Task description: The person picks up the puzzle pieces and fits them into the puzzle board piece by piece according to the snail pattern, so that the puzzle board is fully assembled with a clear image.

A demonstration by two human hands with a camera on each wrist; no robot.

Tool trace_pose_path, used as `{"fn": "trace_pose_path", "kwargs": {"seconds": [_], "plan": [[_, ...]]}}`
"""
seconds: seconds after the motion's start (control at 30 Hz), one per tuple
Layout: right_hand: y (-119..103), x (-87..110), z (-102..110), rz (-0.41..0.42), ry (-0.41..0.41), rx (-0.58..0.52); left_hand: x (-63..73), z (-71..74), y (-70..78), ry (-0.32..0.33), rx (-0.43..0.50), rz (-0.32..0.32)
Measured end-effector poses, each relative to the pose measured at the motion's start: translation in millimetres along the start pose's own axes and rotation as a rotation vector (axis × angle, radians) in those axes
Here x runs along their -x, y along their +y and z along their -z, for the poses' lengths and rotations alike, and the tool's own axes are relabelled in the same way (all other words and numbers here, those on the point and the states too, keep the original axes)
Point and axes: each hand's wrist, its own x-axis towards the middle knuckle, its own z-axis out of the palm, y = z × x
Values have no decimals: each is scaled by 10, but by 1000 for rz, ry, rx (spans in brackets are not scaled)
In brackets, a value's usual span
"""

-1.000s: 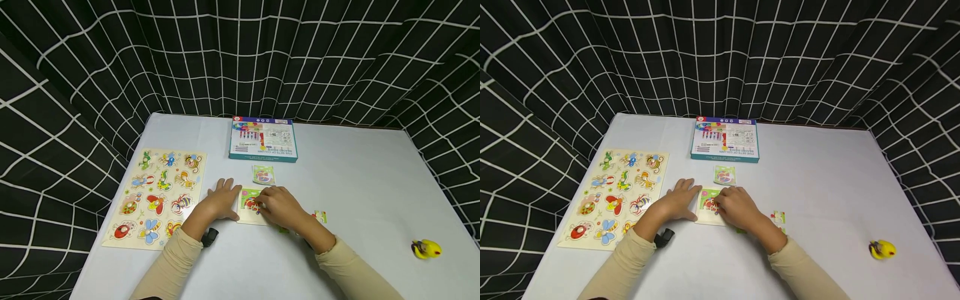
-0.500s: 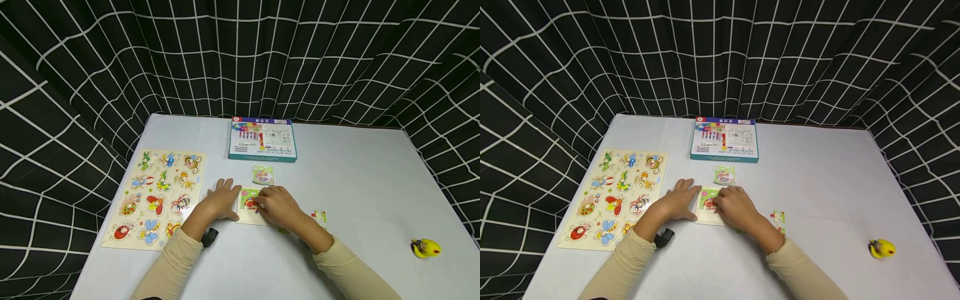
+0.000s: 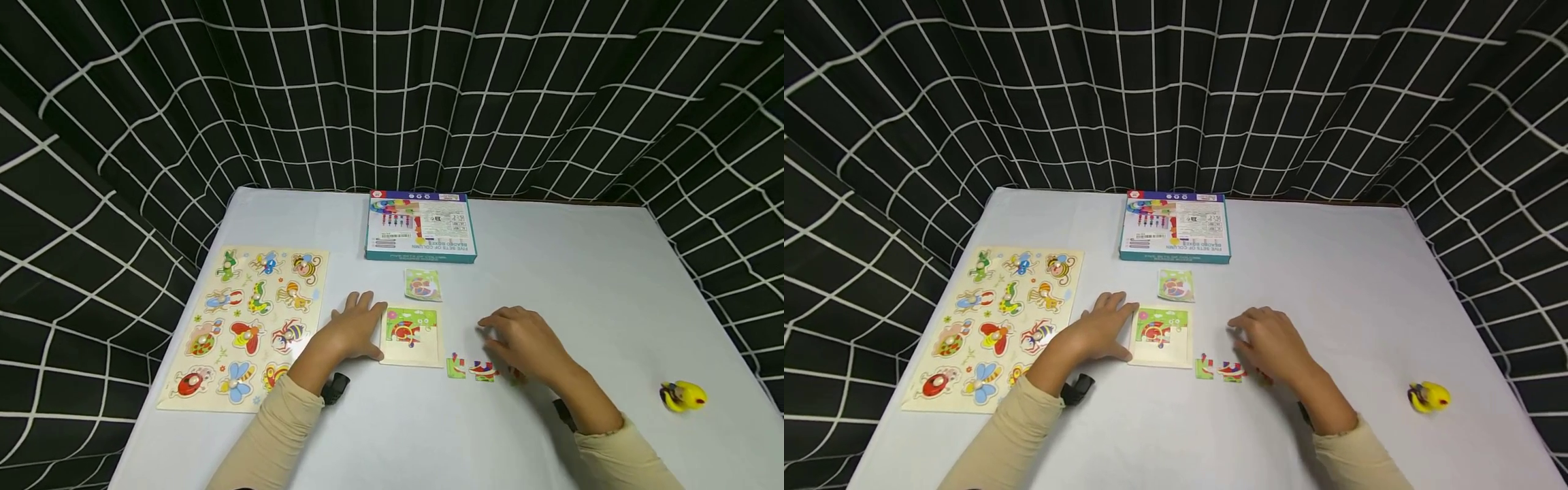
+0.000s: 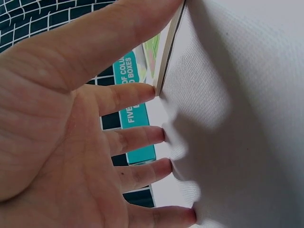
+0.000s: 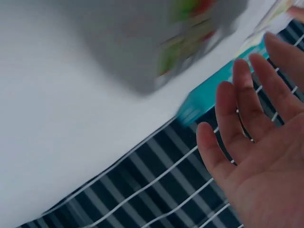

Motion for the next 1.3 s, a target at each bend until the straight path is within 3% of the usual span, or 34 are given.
{"fn": "trace_pose_path", "kwargs": {"seconds": [0.27,0.53,0.7,1.03,1.3], "plan": [[280,361,71,-117,-75,-34,-20,-17,-9,-8,11,-1],[312,387,33,-121,-74,-20,-22,-39,-25,-14,26,-9],[192,231,15,-53,-35,-10,-28,-39,-35,-14,20,1],[-363,-328,-101,171,-13,-11,-30,-19,-52,-18,18,9],[-542,-501,-204,166,-75,-14,-42,-5,-42,-26,-10,11]]}}
